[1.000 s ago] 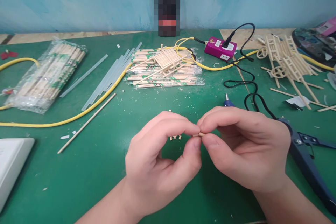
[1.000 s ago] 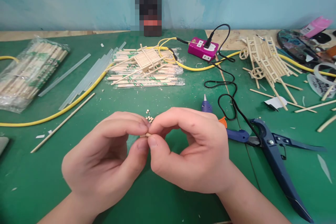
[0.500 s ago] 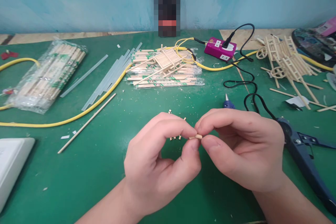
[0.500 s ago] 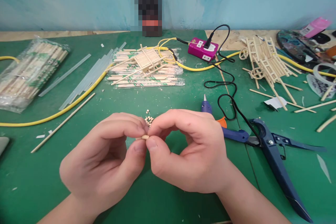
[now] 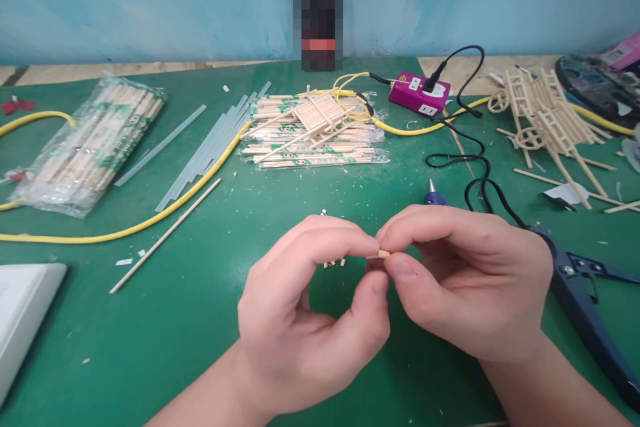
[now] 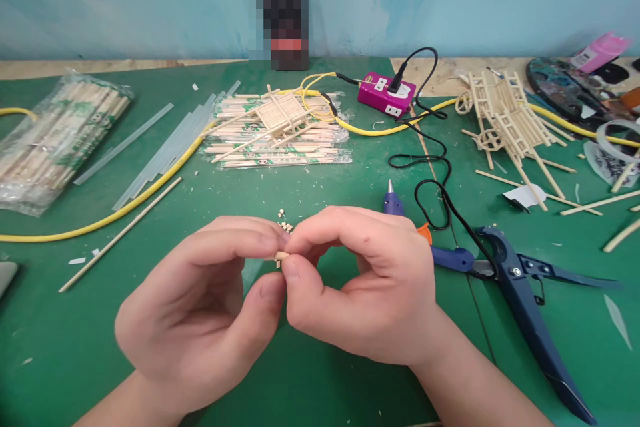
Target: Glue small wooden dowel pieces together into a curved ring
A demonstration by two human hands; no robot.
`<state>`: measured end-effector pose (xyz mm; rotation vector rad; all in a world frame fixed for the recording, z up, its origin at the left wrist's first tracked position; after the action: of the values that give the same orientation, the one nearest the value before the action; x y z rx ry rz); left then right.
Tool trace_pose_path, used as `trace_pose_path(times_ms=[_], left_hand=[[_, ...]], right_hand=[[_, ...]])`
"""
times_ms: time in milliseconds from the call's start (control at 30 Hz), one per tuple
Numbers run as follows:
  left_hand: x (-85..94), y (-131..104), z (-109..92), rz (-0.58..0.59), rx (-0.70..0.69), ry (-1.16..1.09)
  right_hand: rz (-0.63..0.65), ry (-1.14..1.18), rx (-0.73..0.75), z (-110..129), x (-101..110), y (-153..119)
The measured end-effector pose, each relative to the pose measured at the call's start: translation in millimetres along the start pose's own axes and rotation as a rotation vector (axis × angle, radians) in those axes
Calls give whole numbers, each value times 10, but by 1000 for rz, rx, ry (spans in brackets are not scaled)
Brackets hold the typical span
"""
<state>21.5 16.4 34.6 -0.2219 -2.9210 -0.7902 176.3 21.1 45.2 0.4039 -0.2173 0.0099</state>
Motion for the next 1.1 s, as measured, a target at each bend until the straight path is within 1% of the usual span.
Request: trace_pose_path(times_ms=[267, 400, 567, 733, 867, 1100], left_hand=[[4, -4, 37, -5, 154, -100], [-1, 16, 47, -1, 195, -109], [-7, 35, 45, 30, 190, -93], [9, 39, 16, 49, 126, -64], [12, 32, 14, 31, 105, -71], [5, 13, 25, -8, 101, -110]], right_hand=[[23, -33, 42, 14, -9, -7], [29, -44, 62, 18, -12, -18], [16, -33, 72, 21, -8, -24], [25, 10, 21, 4, 2, -29], [25, 33, 13, 20, 13, -18], [-32, 6, -19, 19, 18, 19]])
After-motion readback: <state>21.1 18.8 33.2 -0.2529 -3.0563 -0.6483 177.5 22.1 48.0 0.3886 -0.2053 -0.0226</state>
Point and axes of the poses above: each hand's wrist, its own y-axis towards the middle knuckle, its own x-axis out of the back of the hand, z = x × y, the point moved 6 cm from there along y, towards the middle knuckle
